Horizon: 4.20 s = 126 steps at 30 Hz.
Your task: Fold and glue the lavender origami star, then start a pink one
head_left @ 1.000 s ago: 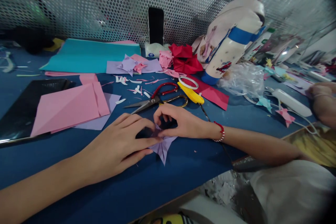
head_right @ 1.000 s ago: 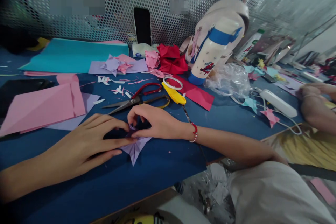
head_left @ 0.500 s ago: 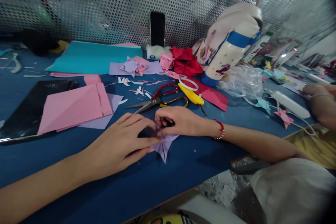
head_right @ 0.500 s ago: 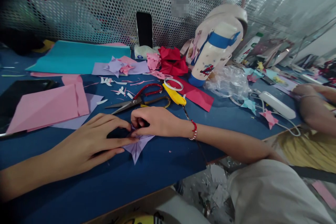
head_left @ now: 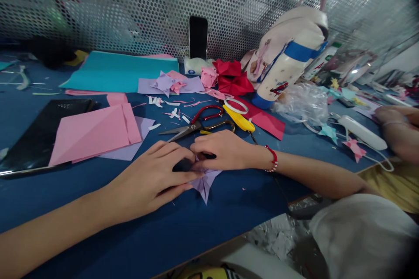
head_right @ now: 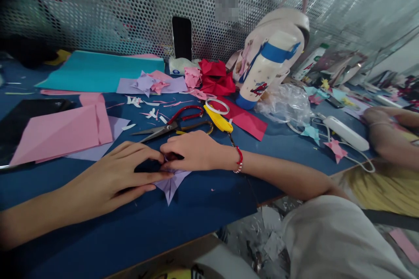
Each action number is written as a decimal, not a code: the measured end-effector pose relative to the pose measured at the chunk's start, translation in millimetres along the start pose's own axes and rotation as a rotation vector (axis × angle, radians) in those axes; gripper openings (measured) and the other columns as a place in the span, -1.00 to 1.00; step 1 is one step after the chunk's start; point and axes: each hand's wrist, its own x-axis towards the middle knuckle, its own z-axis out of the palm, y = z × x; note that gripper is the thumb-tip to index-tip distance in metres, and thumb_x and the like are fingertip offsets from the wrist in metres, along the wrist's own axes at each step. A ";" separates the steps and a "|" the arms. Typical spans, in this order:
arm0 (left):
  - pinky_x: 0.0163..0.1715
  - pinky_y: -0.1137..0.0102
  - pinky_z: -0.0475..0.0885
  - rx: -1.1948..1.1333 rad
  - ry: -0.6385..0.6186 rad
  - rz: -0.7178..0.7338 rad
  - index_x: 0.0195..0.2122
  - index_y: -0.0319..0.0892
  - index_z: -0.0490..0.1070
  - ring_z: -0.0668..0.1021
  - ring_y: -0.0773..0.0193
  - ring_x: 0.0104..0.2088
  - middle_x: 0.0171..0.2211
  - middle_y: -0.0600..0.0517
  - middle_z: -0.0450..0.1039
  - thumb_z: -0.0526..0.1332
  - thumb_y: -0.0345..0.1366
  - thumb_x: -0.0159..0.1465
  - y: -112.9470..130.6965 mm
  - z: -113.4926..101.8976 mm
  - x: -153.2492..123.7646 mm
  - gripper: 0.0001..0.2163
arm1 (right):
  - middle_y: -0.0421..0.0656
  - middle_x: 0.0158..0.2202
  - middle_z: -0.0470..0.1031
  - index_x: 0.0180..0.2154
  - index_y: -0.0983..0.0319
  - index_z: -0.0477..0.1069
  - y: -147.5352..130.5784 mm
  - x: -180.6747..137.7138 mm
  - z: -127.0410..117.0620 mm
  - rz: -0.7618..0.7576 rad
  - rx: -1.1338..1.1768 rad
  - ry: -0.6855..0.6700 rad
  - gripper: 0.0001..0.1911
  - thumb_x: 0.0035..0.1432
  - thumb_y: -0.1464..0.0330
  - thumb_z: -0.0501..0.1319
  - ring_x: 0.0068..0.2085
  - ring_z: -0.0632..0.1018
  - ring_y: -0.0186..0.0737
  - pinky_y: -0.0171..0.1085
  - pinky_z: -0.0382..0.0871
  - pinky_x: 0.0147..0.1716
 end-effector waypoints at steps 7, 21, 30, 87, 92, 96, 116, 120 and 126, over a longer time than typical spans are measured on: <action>0.13 0.17 0.31 -0.006 -0.016 -0.016 0.13 0.13 0.61 0.51 0.09 0.15 0.12 0.00 0.51 0.13 -0.33 0.59 -0.7 1.0 -0.5 -0.71 | -0.24 -0.23 0.54 -0.22 0.17 0.51 5.7 0.5 5.7 -0.017 0.011 0.033 -0.78 0.46 0.19 0.36 -0.20 0.49 -0.25 -0.29 0.01 -0.35; -0.35 0.35 0.43 -0.226 0.137 -0.505 -0.26 -0.01 0.69 0.61 0.21 -0.35 -0.37 0.10 0.67 0.33 -0.08 0.42 -5.2 -0.4 23.7 -0.79 | -0.26 -0.24 0.51 -0.27 0.19 0.43 12.5 0.1 10.7 -0.064 0.030 0.078 -0.58 0.51 0.01 0.30 -0.25 0.45 -0.29 -0.29 -0.02 -0.38; -0.29 0.32 0.46 -0.255 0.148 -0.551 -0.28 0.01 0.72 0.65 0.16 -0.29 -0.33 0.08 0.72 0.34 -0.10 0.38 2.4 0.9 33.2 -0.81 | -0.28 -0.28 0.47 -0.29 0.20 0.42 12.2 0.3 10.8 -0.039 0.075 0.083 -0.59 0.45 0.05 0.40 -0.31 0.40 -0.31 -0.29 -0.03 -0.38; -0.11 0.25 0.20 -0.227 0.180 -0.550 -0.32 -0.01 0.57 0.49 0.27 -0.35 -0.45 0.24 0.49 0.47 -0.28 0.25 10.0 12.4 33.9 -0.90 | -0.21 -0.20 0.63 -0.10 0.20 0.57 15.5 -14.6 -17.1 -0.263 -0.009 0.143 -0.85 0.51 0.25 0.36 -0.21 0.56 -0.26 -0.30 0.22 -0.23; -0.09 0.24 0.20 -0.202 0.164 -0.552 -0.31 -0.01 0.58 0.49 0.30 -0.38 -0.45 0.26 0.48 0.49 -0.29 0.27 9.9 12.3 35.1 -0.89 | -0.15 -0.24 0.64 -0.15 0.21 0.59 12.6 -14.8 -12.6 -0.237 -0.142 0.151 -0.76 0.56 0.21 0.28 -0.17 0.57 -0.18 -0.24 0.16 -0.25; -0.06 0.24 0.20 -0.170 0.138 -0.549 -0.30 -0.01 0.59 0.53 0.30 -0.36 -0.42 0.27 0.53 0.51 -0.31 0.26 10.4 11.8 36.4 -0.88 | -0.17 -0.22 0.65 -0.15 0.20 0.60 11.4 -12.6 -8.0 -0.129 -0.018 0.112 -0.88 0.49 0.33 0.31 -0.18 0.57 -0.20 -0.27 0.17 -0.25; -0.11 0.19 0.17 0.040 0.092 -0.596 -0.32 -0.06 0.41 0.55 0.06 -0.23 -0.36 0.12 0.55 0.39 -0.29 0.24 22.4 12.6 45.0 -0.86 | -0.24 -0.32 0.56 -0.24 0.24 0.55 15.4 -7.1 1.4 -0.038 0.480 0.092 -0.73 0.41 0.18 0.43 -0.32 0.47 -0.31 -0.32 0.22 -0.31; -0.12 0.20 0.18 0.028 0.096 -0.596 -0.31 -0.06 0.44 0.54 0.09 -0.25 -0.36 0.12 0.54 0.41 -0.30 0.21 20.5 10.5 42.8 -0.86 | -0.26 -0.32 0.57 -0.20 0.22 0.58 20.8 -6.8 -0.4 -0.078 0.607 0.031 -0.72 0.32 0.15 0.50 -0.34 0.46 -0.33 -0.33 0.30 -0.30; -0.16 0.24 0.19 -0.060 0.090 -0.593 -0.30 -0.04 0.52 0.55 0.14 -0.24 -0.33 0.17 0.62 0.48 -0.23 0.24 11.1 6.5 34.5 -0.85 | -0.25 -0.32 0.58 -0.21 0.24 0.60 21.3 -3.6 0.2 -0.045 0.666 0.052 -0.77 0.30 0.22 0.49 -0.34 0.47 -0.34 -0.33 0.33 -0.29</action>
